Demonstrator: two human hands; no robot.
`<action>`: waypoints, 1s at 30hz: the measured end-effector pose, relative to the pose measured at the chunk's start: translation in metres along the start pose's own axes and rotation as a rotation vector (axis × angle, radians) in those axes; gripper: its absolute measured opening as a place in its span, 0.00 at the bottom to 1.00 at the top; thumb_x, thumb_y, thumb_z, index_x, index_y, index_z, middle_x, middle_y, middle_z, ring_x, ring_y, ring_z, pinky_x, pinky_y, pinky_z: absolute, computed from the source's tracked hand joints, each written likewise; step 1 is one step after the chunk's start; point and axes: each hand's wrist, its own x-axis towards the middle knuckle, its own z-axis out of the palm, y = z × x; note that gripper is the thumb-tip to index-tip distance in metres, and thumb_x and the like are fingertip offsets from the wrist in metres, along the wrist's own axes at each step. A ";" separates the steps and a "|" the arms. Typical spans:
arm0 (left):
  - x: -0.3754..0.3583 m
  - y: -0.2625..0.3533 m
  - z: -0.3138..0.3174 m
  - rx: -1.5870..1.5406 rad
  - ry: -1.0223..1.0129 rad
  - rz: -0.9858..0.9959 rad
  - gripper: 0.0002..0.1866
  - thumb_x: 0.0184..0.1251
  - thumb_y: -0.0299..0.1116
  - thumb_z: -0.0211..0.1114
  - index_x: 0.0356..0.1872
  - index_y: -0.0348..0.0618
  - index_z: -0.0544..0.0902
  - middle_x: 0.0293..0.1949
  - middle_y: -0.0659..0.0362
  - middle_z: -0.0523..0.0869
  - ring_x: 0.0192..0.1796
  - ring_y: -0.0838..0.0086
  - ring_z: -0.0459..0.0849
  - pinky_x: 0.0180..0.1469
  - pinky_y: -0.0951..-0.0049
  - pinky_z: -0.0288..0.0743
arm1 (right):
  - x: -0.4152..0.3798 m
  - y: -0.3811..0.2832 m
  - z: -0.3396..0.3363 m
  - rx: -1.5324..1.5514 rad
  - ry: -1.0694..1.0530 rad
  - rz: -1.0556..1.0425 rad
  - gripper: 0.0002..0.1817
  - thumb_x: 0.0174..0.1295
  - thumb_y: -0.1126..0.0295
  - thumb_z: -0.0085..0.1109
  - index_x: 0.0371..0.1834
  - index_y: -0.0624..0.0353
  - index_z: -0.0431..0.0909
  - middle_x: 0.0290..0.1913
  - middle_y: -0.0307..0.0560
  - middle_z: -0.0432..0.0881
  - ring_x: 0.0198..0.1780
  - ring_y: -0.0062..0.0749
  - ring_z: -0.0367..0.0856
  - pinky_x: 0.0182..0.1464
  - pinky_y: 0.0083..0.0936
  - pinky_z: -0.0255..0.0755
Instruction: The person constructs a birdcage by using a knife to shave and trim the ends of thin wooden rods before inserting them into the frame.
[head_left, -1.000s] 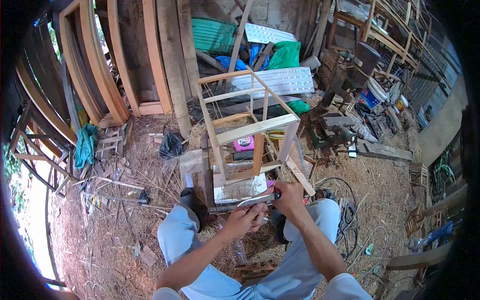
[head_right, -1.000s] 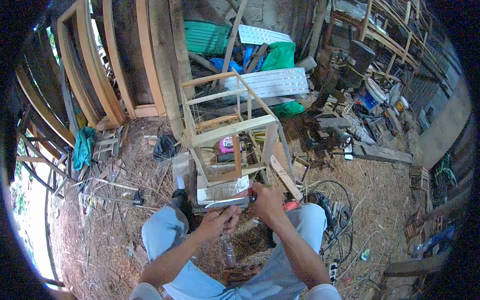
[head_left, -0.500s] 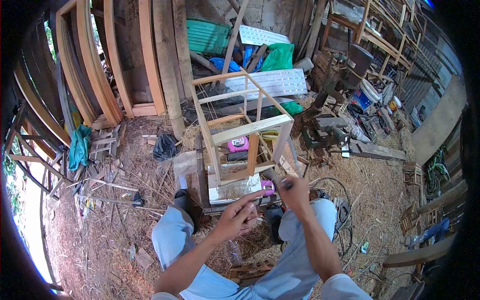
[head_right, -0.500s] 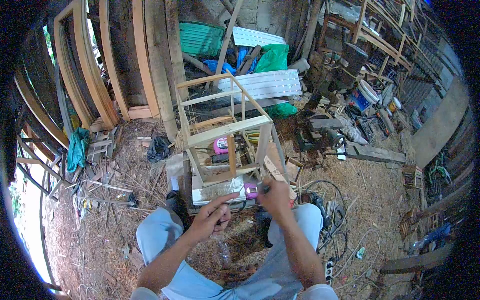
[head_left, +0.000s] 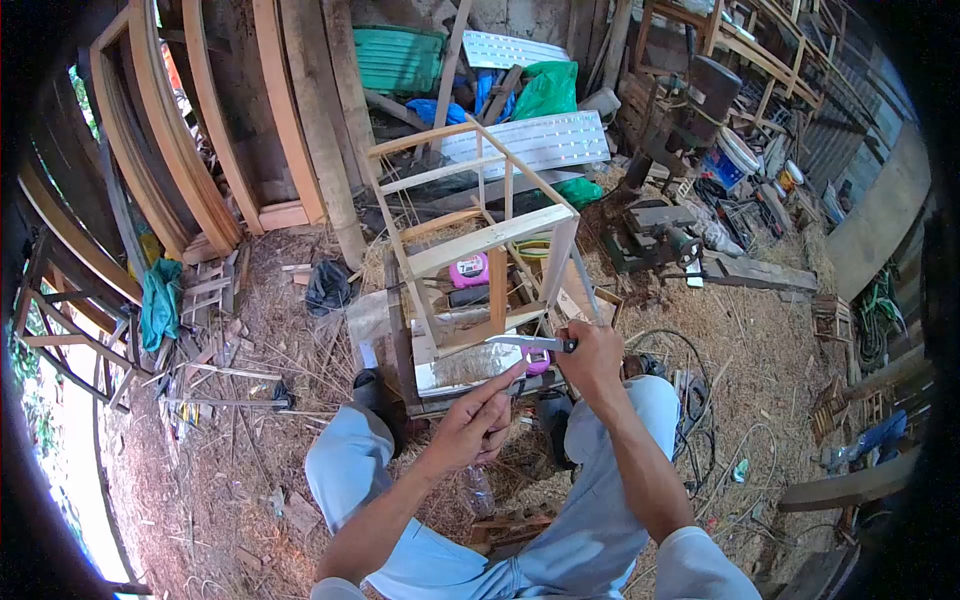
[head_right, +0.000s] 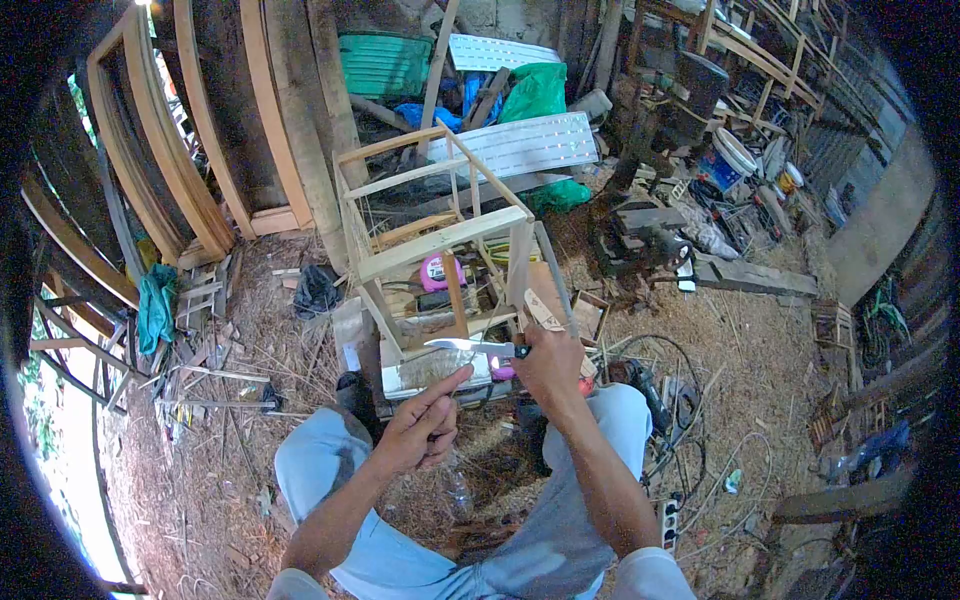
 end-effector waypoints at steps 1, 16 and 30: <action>0.000 0.001 0.000 0.009 0.010 0.000 0.27 0.73 0.44 0.47 0.70 0.53 0.57 0.21 0.69 0.56 0.16 0.85 0.57 0.14 0.84 0.55 | 0.001 0.001 0.000 0.008 0.003 0.001 0.06 0.39 0.67 0.66 0.18 0.57 0.80 0.19 0.53 0.78 0.24 0.49 0.79 0.28 0.40 0.72; -0.003 -0.009 -0.003 -0.011 -0.048 -0.021 0.22 0.72 0.34 0.50 0.66 0.45 0.63 0.27 0.64 0.66 0.17 0.86 0.60 0.16 0.85 0.57 | 0.028 0.045 -0.015 0.340 0.159 0.505 0.11 0.51 0.69 0.60 0.26 0.70 0.80 0.22 0.63 0.79 0.27 0.49 0.82 0.30 0.35 0.71; 0.007 -0.006 -0.005 -0.145 0.014 -0.053 0.28 0.73 0.37 0.48 0.72 0.56 0.52 0.26 0.67 0.62 0.17 0.85 0.54 0.15 0.84 0.48 | -0.022 -0.029 0.011 0.214 -0.094 -0.376 0.05 0.44 0.69 0.60 0.22 0.55 0.75 0.21 0.46 0.79 0.26 0.43 0.81 0.27 0.39 0.73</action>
